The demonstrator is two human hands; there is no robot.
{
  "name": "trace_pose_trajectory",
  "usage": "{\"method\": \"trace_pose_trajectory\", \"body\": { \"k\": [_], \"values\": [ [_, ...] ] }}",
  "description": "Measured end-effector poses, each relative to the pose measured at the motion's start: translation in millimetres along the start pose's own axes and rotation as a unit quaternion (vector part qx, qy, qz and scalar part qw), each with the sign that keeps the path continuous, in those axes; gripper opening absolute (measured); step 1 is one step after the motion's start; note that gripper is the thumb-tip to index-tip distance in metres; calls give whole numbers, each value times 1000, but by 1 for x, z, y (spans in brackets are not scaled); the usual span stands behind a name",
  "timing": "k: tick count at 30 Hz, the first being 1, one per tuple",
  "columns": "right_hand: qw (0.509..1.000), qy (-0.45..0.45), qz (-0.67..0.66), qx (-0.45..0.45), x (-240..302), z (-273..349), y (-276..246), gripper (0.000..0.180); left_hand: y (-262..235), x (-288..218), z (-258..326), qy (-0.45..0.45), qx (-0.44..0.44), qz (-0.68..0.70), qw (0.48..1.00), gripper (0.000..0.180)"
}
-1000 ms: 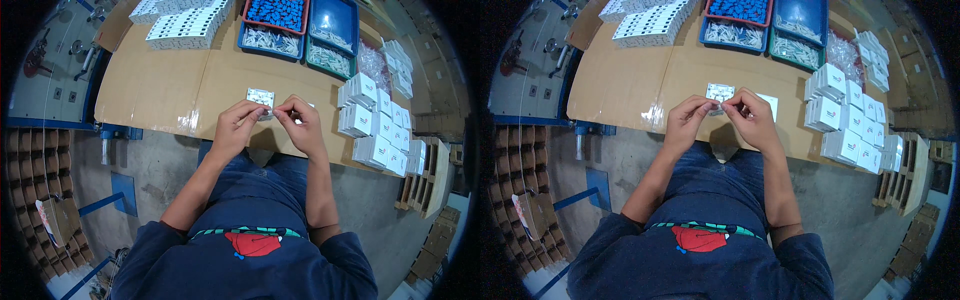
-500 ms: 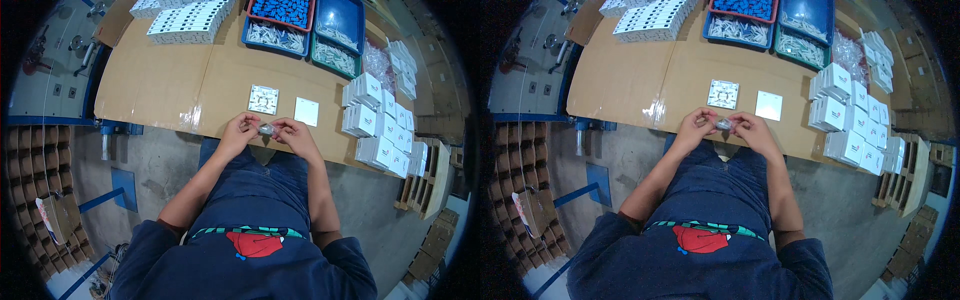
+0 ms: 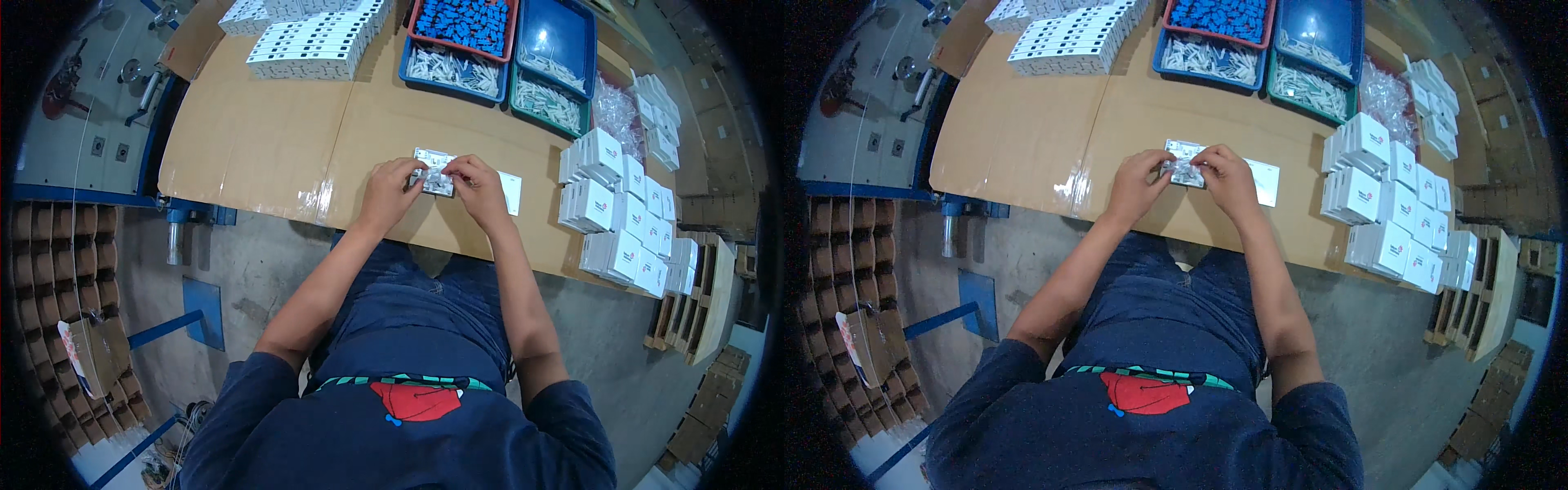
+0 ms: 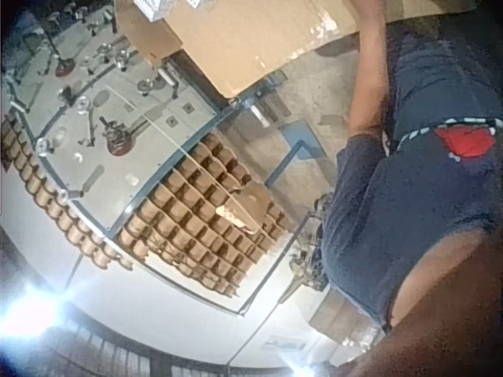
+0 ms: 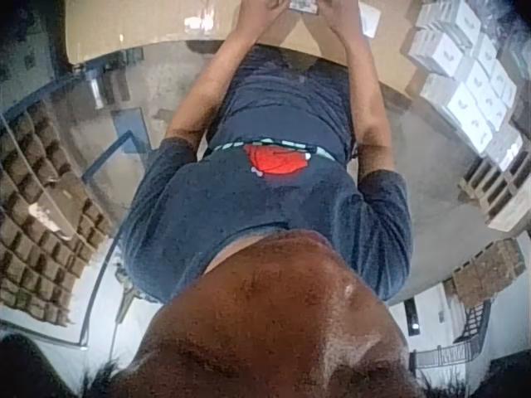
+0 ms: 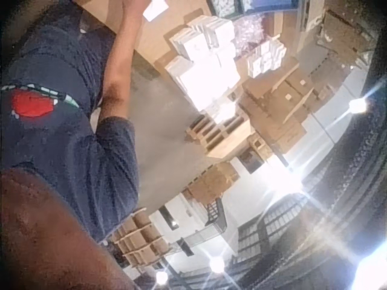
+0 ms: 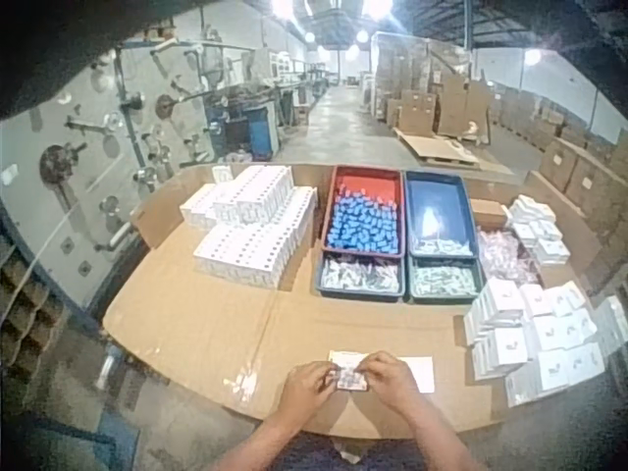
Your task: Packaging small blue components and other parts into small white cardboard boxes.
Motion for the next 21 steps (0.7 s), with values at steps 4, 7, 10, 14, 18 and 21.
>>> {"method": "trace_pose_trajectory", "body": {
  "k": [4, 7, 10, 14, 18, 21],
  "values": [
    [999, 7, -24, 20, -2, 2, 2, 16, 1, -9, 1, 23, -7, -37, 999, 22],
    [998, -25, -33, 36, 10, 4, -1, 19, 2, -9, 0, 17, -10, -36, 999, 24],
    [998, -33, -35, 45, 18, 2, -4, 23, 0, -9, -1, 33, -26, -35, 999, 25],
    [994, -6, -82, 65, 3, -4, 1, 25, 1, -9, -3, 30, -18, -33, 999, 27],
    [999, -11, -12, 51, 1, -7, 0, 22, 0, -5, -2, 27, -13, -32, 999, 28],
    [998, -16, 38, 41, 2, -8, -1, 19, 2, -5, -4, 33, -5, -17, 999, 27]
  ]
}}
Point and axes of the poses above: each hand's wrist, its own z-axis away from the middle knuckle, its own y-axis out of the palm, x = y × z, the point moved 8 cm from there along -z, towards the middle knuckle, and after that the axes turned 14 degrees about z, right-handed, at the moved point
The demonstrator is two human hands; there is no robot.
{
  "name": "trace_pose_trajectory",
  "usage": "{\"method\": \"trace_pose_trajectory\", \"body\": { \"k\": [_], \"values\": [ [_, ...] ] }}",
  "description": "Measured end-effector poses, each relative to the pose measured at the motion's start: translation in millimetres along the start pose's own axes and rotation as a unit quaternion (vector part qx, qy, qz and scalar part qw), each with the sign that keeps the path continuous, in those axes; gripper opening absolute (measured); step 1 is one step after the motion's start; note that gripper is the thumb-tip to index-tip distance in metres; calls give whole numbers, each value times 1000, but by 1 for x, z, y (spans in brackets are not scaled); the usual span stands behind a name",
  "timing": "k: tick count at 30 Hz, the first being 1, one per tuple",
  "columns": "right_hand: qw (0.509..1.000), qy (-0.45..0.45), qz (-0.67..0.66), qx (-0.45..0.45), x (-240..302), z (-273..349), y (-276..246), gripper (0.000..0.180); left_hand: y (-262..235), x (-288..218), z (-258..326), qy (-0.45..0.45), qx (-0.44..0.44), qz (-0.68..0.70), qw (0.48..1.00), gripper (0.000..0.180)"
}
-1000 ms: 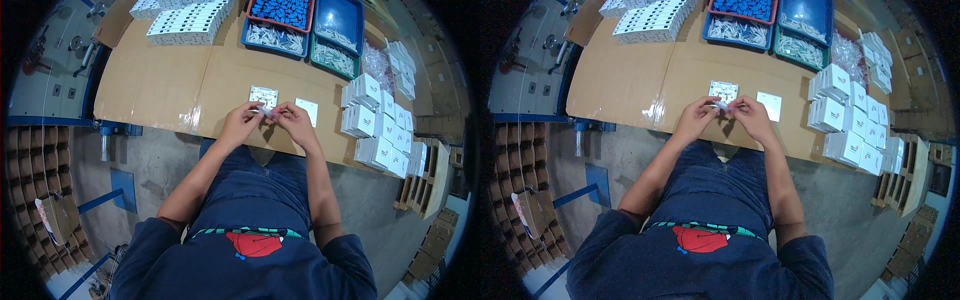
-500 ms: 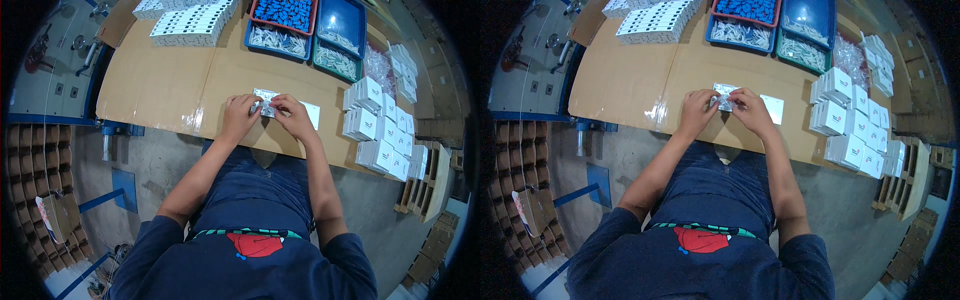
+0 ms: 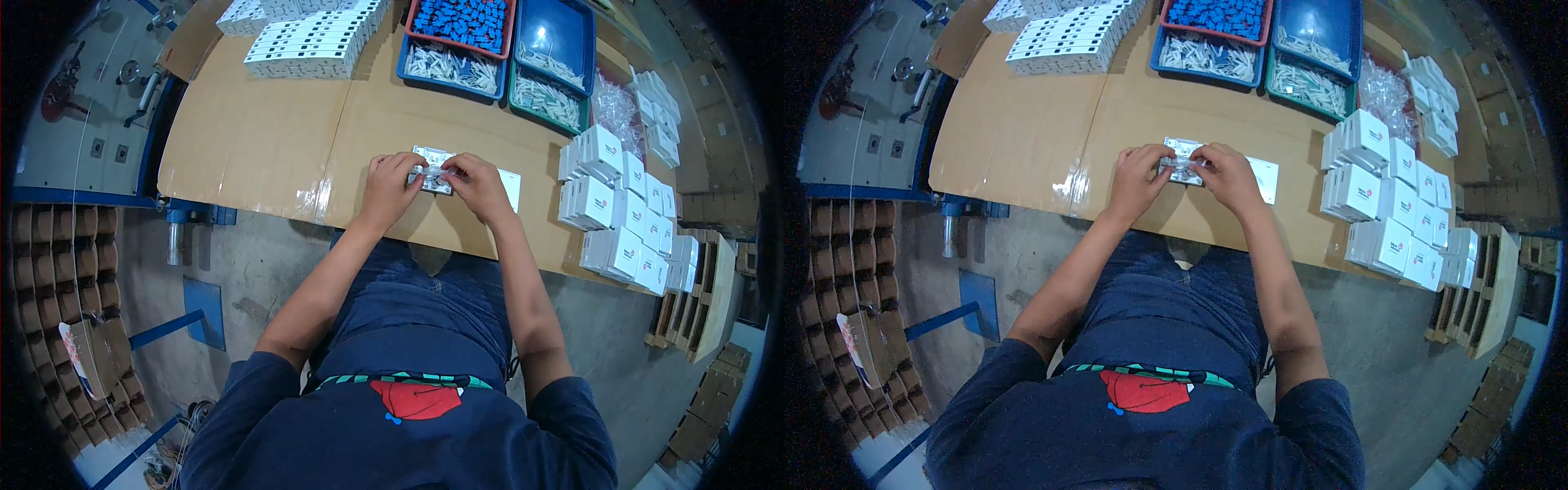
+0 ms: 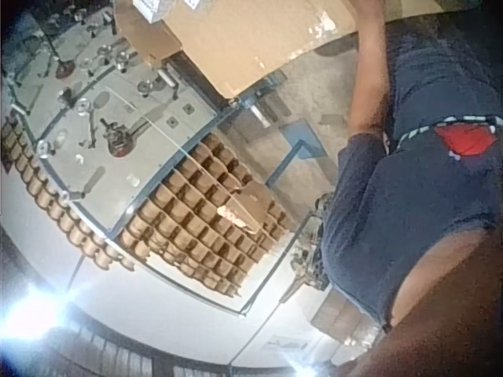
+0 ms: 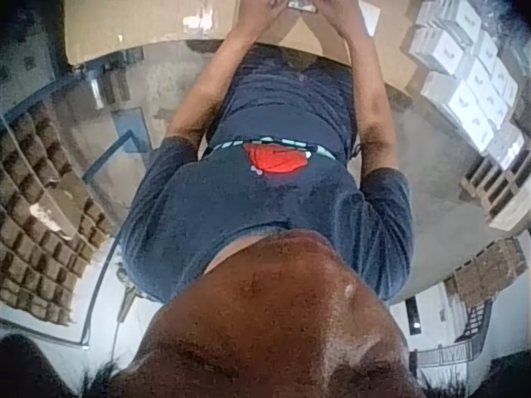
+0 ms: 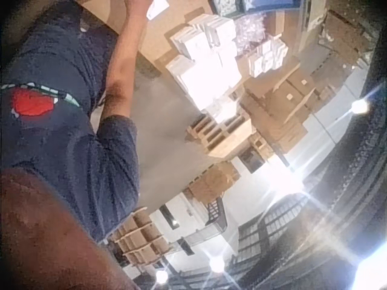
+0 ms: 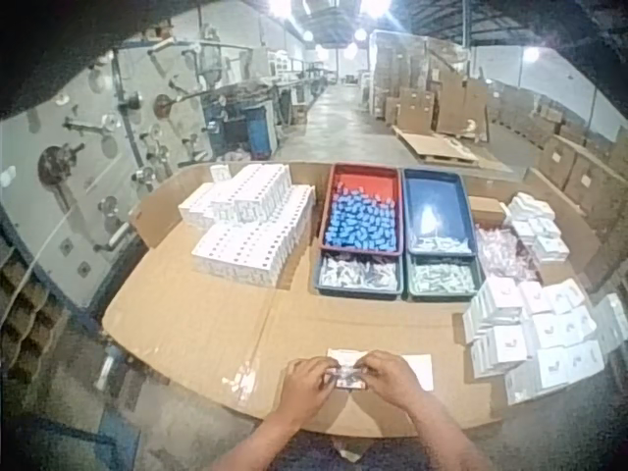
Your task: Packaging small blue components and other parts into small white cardboard boxes.
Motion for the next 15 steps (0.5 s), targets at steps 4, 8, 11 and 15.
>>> {"method": "trace_pose_trajectory", "body": {
  "k": [4, 8, 11, 15],
  "values": [
    [998, -17, 26, -58, -2, -1, 1, 15, -2, -8, -4, 13, 2, -16, 1000, 25],
    [995, -10, 41, -85, -9, 2, 5, 13, 4, 2, -2, 10, 21, -23, 999, 22],
    [990, -38, 102, -89, -9, 4, 10, 13, 6, 5, -2, 1, 15, -23, 1000, 20],
    [990, -34, 116, -70, -9, 0, 13, 13, 8, 10, 0, 1, -3, -7, 1000, 17]
  ]
}}
Point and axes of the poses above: each hand's wrist, its own z-axis away from the middle knuckle, its own y-axis out of the palm, x = y × z, the point moved 8 cm from there along -z, towards the middle knuckle, and after that the axes turned 14 degrees about z, right-handed, at the moved point
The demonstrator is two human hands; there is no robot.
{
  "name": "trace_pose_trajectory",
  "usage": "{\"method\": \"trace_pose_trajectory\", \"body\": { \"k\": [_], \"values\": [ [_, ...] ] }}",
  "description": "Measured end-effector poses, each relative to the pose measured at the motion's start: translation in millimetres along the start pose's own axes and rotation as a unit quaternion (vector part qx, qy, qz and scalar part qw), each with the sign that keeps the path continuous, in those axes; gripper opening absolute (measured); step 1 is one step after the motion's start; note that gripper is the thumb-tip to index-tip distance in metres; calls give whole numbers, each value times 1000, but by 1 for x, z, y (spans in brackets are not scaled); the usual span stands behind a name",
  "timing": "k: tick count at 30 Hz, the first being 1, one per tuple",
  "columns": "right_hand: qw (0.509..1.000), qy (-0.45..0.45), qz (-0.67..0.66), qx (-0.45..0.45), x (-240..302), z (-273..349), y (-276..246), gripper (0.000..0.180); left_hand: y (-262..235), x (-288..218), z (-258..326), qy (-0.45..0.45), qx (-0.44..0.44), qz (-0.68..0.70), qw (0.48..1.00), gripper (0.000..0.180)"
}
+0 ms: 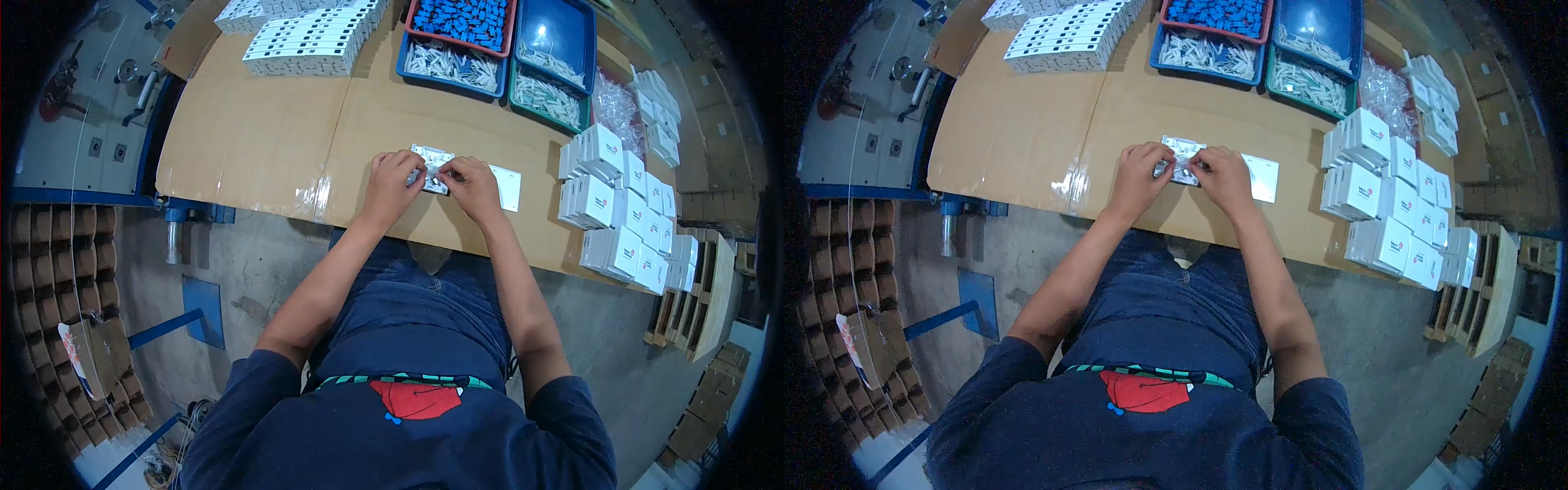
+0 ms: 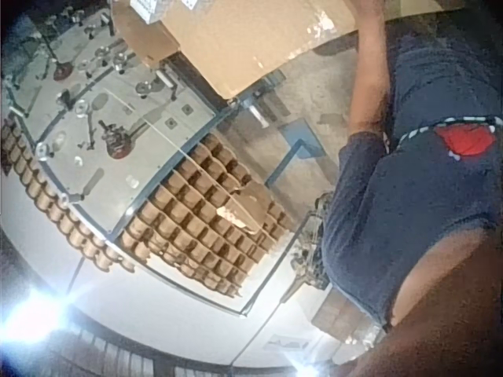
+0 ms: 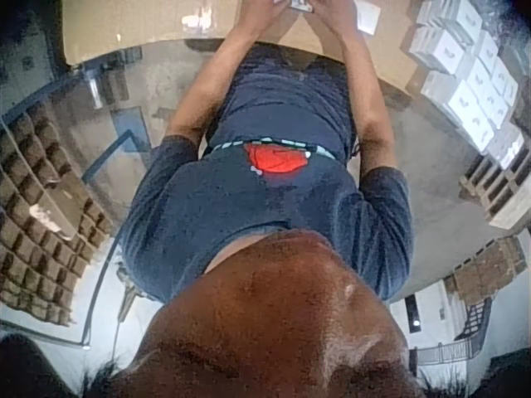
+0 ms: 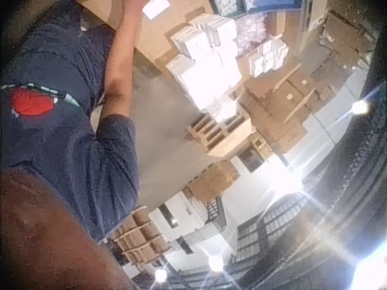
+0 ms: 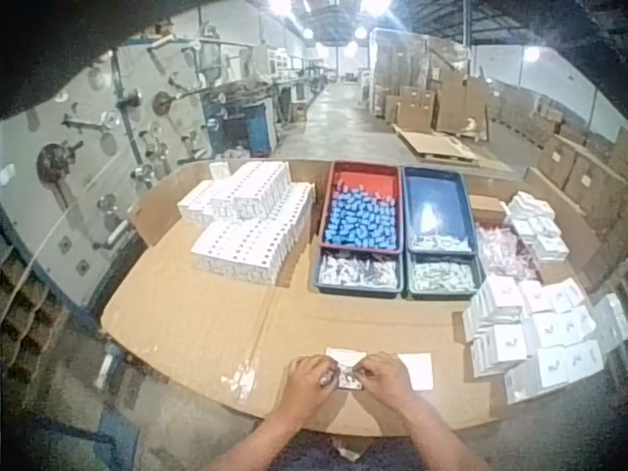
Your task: Packaging small blue components and other parts into small white cardboard boxes.
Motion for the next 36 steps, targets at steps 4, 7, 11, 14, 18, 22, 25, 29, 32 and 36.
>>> {"method": "trace_pose_trajectory", "body": {
  "k": [4, 7, 11, 14, 18, 22, 25, 29, 32, 36],
  "values": [
    [999, 10, 1, 44, 1, 0, -2, 12, 2, 2, 4, -5, 3, -13, 1000, 17],
    [998, -22, -15, 63, 12, 1, -11, 11, 2, 1, 4, -6, 1, -18, 1000, 17],
    [998, -26, -26, 42, 9, 3, -5, 11, 2, 2, 4, -2, -12, -5, 1000, 17],
    [998, 23, -32, 53, 9, 2, 2, 11, 2, 4, 3, -6, -7, 22, 1000, 17],
    [996, 34, 80, 25, 13, -2, 0, 9, 3, 2, 3, -6, 1, 25, 1000, 17],
    [993, 16, 108, 41, 17, -2, 1, 9, 2, 2, 3, -12, 1, 18, 1000, 17],
    [988, -14, 125, 86, 23, -3, -1, 12, 2, 4, 6, -6, -8, 1, 1000, 17],
    [981, -69, 157, 95, 29, -4, -9, 13, 4, 7, 8, 4, 0, 24, 1000, 16],
    [967, -88, 187, 149, 25, -8, -5, 14, 1, -2, 8, 46, 20, 2, 999, 15],
    [961, -125, 190, 160, 30, -11, -6, 13, -4, -10, 3, 111, 75, -81, 988, 14]
  ]
}}
Point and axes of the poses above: each hand's wrist, its own z-axis away from the middle knuckle, its own y-axis out of the palm, x = y × z, the point moved 8 cm from there along -z, towards the middle knuckle, and after that the axes turned 14 degrees about z, right-handed, at the moved point
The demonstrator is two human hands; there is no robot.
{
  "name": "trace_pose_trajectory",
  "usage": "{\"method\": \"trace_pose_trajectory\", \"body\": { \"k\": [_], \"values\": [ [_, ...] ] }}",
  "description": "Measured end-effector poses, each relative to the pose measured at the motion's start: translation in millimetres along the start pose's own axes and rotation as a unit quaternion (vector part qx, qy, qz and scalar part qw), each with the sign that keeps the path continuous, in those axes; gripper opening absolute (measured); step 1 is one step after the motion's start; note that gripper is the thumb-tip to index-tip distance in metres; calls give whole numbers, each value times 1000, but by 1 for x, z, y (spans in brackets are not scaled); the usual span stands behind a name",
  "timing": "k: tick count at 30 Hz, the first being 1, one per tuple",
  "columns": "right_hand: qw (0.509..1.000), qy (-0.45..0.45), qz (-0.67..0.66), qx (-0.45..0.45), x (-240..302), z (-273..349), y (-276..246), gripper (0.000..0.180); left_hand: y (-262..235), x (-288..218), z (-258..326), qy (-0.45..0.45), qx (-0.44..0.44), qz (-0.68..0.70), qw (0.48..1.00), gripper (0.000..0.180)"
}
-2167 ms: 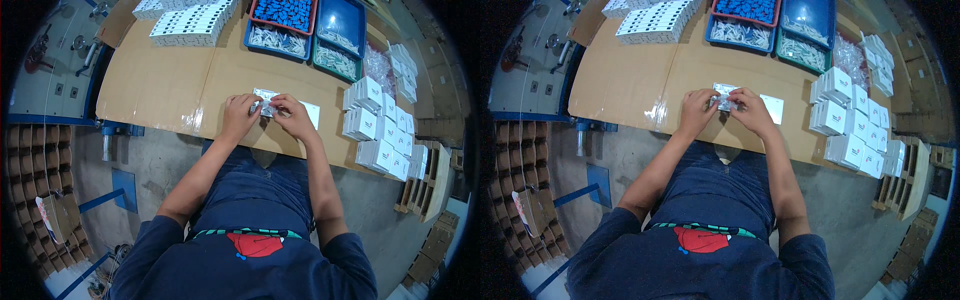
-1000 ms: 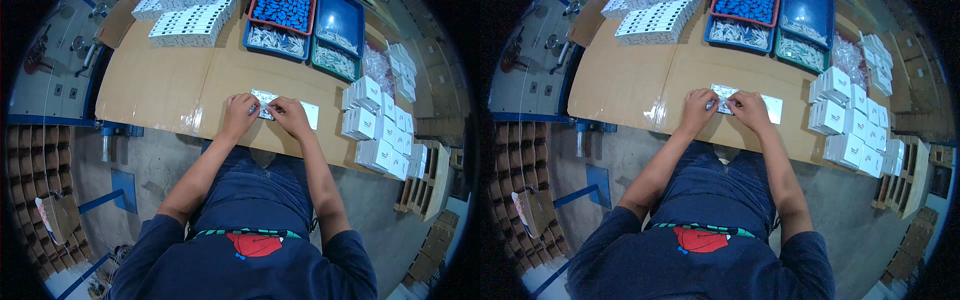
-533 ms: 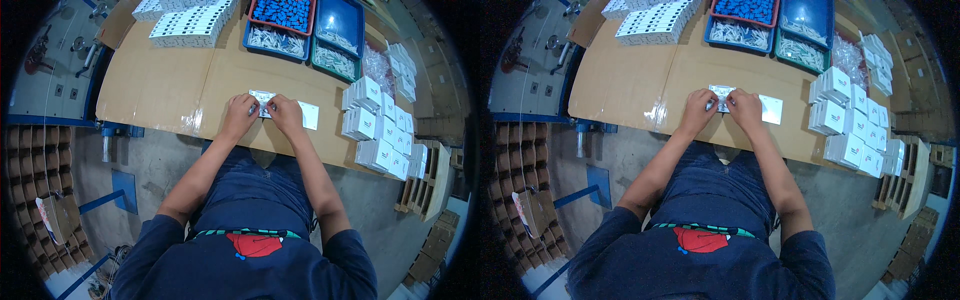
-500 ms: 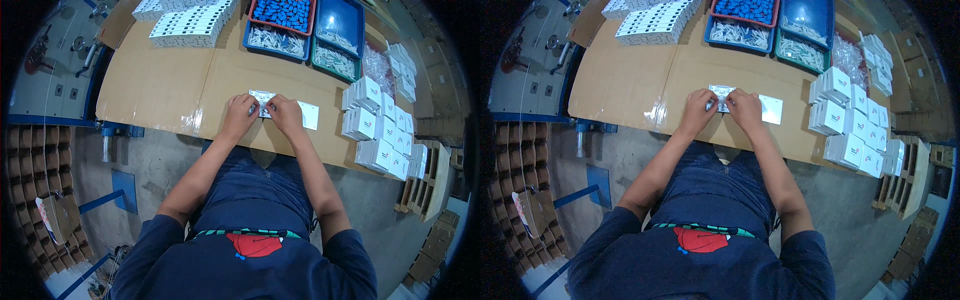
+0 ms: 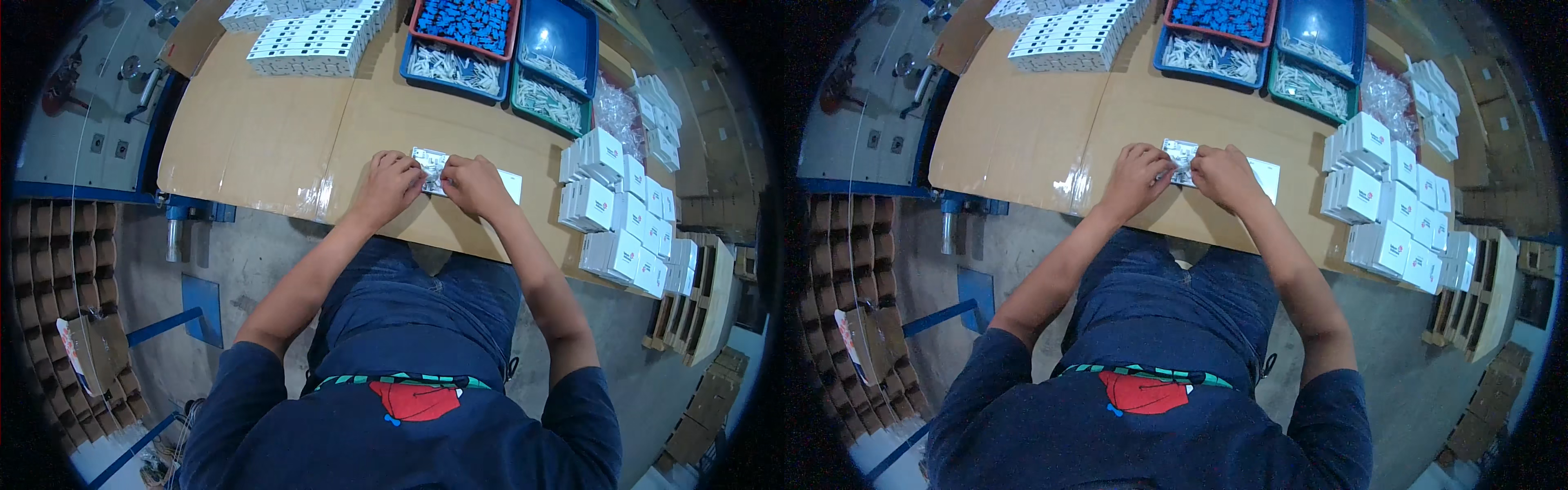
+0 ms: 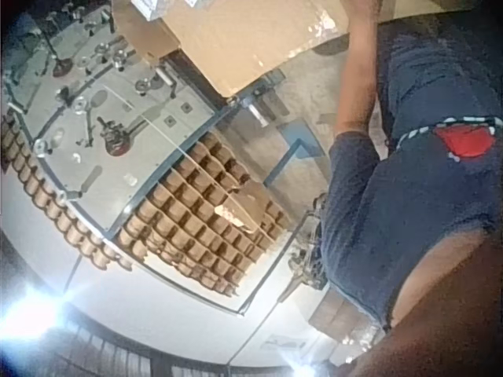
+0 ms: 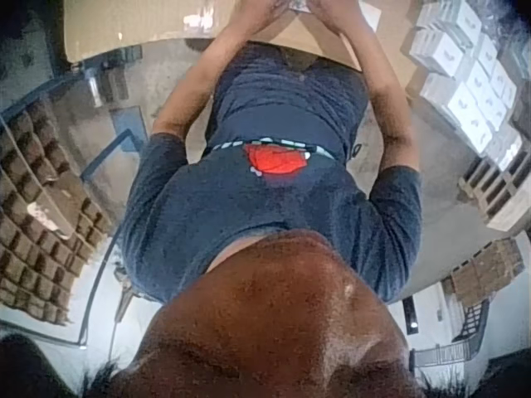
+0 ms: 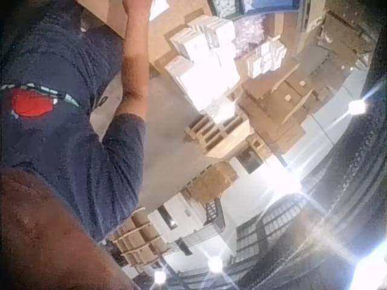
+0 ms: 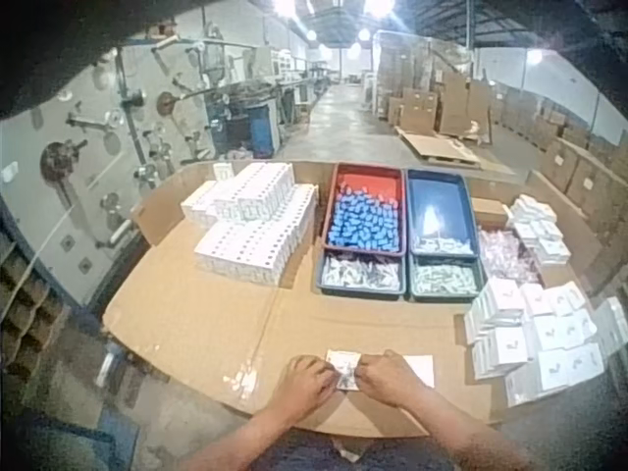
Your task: Packaging small blue components and other parts into small white cardboard boxes.
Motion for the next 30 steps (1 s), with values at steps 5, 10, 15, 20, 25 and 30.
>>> {"method": "trace_pose_trajectory", "body": {
  "k": [5, 10, 15, 20, 25, 30],
  "values": [
    [1000, 6, -9, -12, -1, 3, -1, 13, 2, 17, -13, -158, 67, 60, 983, 15],
    [999, 22, -21, -28, 1, 6, 5, 14, 13, 47, -6, -334, 64, 201, 919, 14],
    [999, 39, -14, -22, -1, 7, 8, 15, 10, 20, -25, -140, 74, -3, 987, 8],
    [999, 23, 13, -31, 3, 8, 0, 14, 6, 14, -19, -47, 97, -53, 993, 15],
    [999, 28, 29, -11, 2, 10, 2, 16, -2, -2, -4, 53, 110, -17, 992, 25],
    [1000, 23, 4, -20, -2, 10, 4, 13, -7, -4, -1, 69, 142, 25, 987, 28]
  ]
}}
Point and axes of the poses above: each hand's wrist, its own z-axis away from the middle knuckle, its own y-axis out of the palm, x = y × z, the point moved 8 cm from there along -z, towards the middle knuckle, and after that the axes turned 14 degrees about z, right-handed, at the moved point
